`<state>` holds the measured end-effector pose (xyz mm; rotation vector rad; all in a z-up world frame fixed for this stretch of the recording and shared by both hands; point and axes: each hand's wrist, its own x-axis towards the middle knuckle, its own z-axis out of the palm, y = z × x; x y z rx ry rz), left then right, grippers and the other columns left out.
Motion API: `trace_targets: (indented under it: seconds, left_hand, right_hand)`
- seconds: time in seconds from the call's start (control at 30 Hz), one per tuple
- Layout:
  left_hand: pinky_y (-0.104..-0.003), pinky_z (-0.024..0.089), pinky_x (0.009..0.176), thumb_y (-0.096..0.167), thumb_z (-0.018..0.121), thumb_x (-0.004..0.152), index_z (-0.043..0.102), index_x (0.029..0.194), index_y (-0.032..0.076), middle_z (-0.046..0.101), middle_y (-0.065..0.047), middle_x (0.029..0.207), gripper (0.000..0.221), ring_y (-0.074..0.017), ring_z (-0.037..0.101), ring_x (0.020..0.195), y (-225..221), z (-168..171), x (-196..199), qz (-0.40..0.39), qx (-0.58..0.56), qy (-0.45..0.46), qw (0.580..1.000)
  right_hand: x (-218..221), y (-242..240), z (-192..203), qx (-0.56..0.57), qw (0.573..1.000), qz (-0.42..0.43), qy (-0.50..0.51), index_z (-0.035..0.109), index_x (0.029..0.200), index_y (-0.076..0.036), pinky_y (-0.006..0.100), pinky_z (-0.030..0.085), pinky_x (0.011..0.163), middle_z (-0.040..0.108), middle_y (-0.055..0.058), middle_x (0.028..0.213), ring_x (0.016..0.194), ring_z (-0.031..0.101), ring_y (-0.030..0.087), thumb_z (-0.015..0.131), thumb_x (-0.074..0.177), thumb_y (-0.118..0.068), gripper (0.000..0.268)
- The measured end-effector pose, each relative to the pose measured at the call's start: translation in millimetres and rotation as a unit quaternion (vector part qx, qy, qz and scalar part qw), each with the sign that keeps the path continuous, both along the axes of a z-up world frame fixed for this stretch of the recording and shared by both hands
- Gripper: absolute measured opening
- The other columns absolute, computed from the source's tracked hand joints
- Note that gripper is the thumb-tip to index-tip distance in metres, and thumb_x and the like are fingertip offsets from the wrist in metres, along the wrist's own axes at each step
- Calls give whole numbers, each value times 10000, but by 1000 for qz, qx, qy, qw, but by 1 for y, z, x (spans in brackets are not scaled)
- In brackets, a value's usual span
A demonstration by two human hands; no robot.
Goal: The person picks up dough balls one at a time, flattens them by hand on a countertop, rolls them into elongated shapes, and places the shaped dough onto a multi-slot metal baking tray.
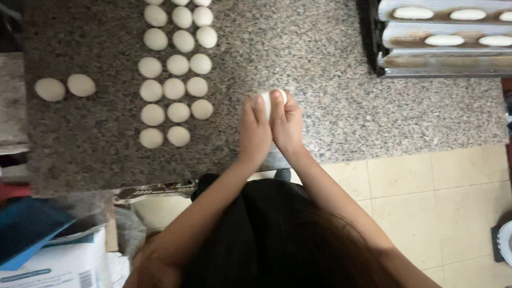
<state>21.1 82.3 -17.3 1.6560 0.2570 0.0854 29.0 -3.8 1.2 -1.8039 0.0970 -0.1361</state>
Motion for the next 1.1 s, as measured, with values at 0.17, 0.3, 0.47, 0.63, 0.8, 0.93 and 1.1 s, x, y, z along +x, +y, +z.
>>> trace_targets:
  seconds: [0.17,0.3,0.47,0.63,0.8,0.93,1.1]
  left_hand:
    - [-427,545,798,389,445,1102,612,1188,31,712,-199,997,405,-316,713,888,-28,27,25,72,-24,-83,994]
    - [-400,506,686,351,591,1054,670,994,30,691,-162,840,336,-263,665,751,-64,43,20,46,87,-116,988]
    - [-362,447,539,373,642,1004,652,839,24,583,-90,627,386,-150,533,562,-109,31,13,27,49,-58,997]
    - [-353,347,533,387,649,1076,566,747,4,460,-57,619,512,-133,404,576,-120,21,10,-5,26,-8,1000]
    - [-309,381,435,579,486,983,697,896,65,546,11,604,562,-105,467,486,-139,47,1,-112,-133,220,960]
    - [-278,374,471,753,249,941,719,1191,83,654,-24,762,856,-103,499,559,-145,56,-2,-139,-235,308,911]
    - [-280,447,562,782,170,899,641,1358,127,754,-92,1164,927,-158,637,713,-117,9,-10,-106,-183,329,920]
  right_hand:
    - [10,-55,29,35,999,-29,-23,405,1372,-5,297,543,806,537,8,1270,965,626,82,306,1114,-394,477]
    - [10,-92,21,85,993,-24,74,674,1048,-21,264,498,645,656,-18,897,782,576,48,428,1103,-411,465]
    - [12,-136,-12,114,984,-126,55,653,689,-33,264,411,513,632,-3,653,575,496,59,581,1067,-406,536]
    - [16,-213,-23,64,983,-136,106,623,626,-35,270,398,502,585,-26,620,566,460,45,622,1059,-414,575]
    - [3,-234,-25,172,956,-67,229,639,1048,-86,315,566,629,703,85,974,810,670,147,308,952,-674,682]
    - [-11,-219,-26,445,804,157,362,566,1278,-43,383,578,666,648,193,1156,987,684,338,38,846,-871,1072]
    - [-2,-233,-14,401,819,176,370,600,1380,46,405,573,1001,670,223,1326,1196,692,276,541,995,-478,653]
